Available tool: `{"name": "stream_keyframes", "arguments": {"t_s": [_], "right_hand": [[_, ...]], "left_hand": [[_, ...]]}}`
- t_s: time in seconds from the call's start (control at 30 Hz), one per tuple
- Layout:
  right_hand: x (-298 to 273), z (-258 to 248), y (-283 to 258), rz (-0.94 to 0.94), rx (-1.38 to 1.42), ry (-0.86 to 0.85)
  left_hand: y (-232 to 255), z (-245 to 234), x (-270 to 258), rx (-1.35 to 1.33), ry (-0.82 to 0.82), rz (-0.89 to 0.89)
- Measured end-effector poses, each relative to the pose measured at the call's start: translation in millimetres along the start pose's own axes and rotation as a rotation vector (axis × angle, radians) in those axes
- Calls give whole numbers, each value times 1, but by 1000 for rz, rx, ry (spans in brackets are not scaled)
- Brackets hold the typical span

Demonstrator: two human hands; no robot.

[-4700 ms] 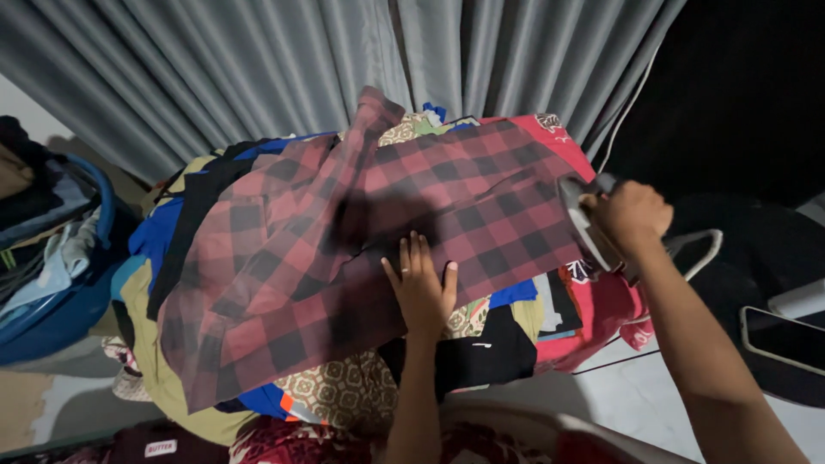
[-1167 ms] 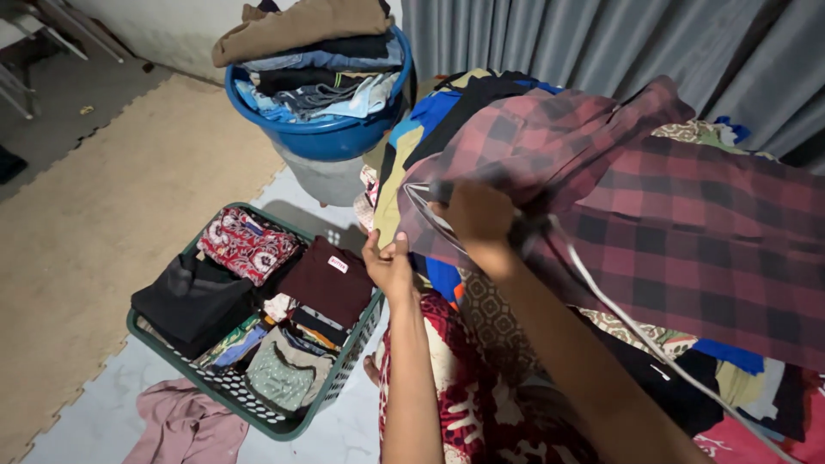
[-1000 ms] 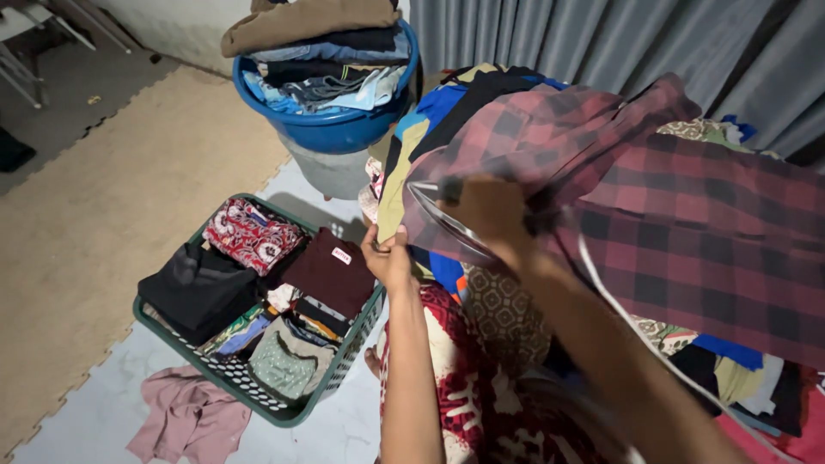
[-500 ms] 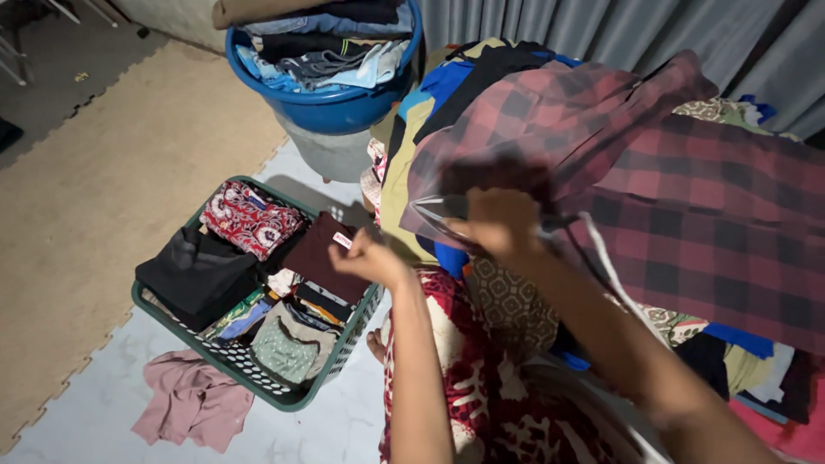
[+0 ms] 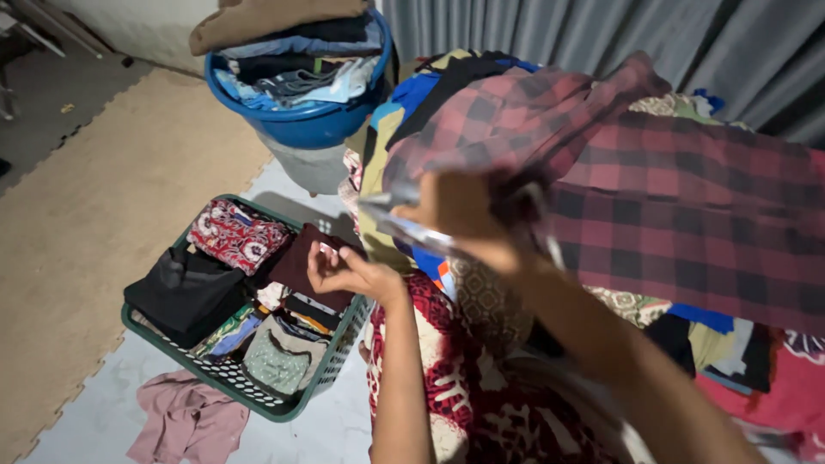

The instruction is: Ironing a checkered shirt placed on top of a pile of laundry on a bed.

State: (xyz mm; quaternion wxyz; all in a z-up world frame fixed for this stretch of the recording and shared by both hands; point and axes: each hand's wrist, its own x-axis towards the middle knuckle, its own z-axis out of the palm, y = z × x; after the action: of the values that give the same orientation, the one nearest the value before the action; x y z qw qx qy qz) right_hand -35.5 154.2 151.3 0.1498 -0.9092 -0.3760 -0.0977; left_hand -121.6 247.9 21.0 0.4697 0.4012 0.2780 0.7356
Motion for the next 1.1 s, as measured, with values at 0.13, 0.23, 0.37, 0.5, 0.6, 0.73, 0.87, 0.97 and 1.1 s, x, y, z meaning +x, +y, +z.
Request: {"name": "stream_keyframes", "arguments": {"t_s": [0.13, 0.23, 0.37, 0.5, 0.6, 0.73, 0.87, 0.97, 1.1], "right_hand": [[-37, -51, 78, -57, -138, 225], [-78, -79, 152, 60, -294, 65], [-140, -62, 254, 145, -436, -275], [-160, -53, 254, 185, -477, -360], [-152, -41, 230, 168, -490, -384], [-135, -25, 197, 64, -429, -324], [-136, -22, 194, 20, -330, -204], [-138, -23, 198, -43, -278, -185], [-137, -24, 202, 23, -319, -145]], "left_hand": [[-8, 4, -7, 198, -524, 45], [-4, 25, -14, 476, -995, 211], [3, 42, -31, 772, -1340, 551], [-17, 42, -39, 819, -1331, 605], [-20, 40, -38, 830, -1335, 613], [-11, 38, -33, 768, -1303, 624], [9, 31, -27, 684, -1345, 627], [33, 22, -30, 481, -1460, 551], [23, 5, -58, 429, -1574, 473]]}}
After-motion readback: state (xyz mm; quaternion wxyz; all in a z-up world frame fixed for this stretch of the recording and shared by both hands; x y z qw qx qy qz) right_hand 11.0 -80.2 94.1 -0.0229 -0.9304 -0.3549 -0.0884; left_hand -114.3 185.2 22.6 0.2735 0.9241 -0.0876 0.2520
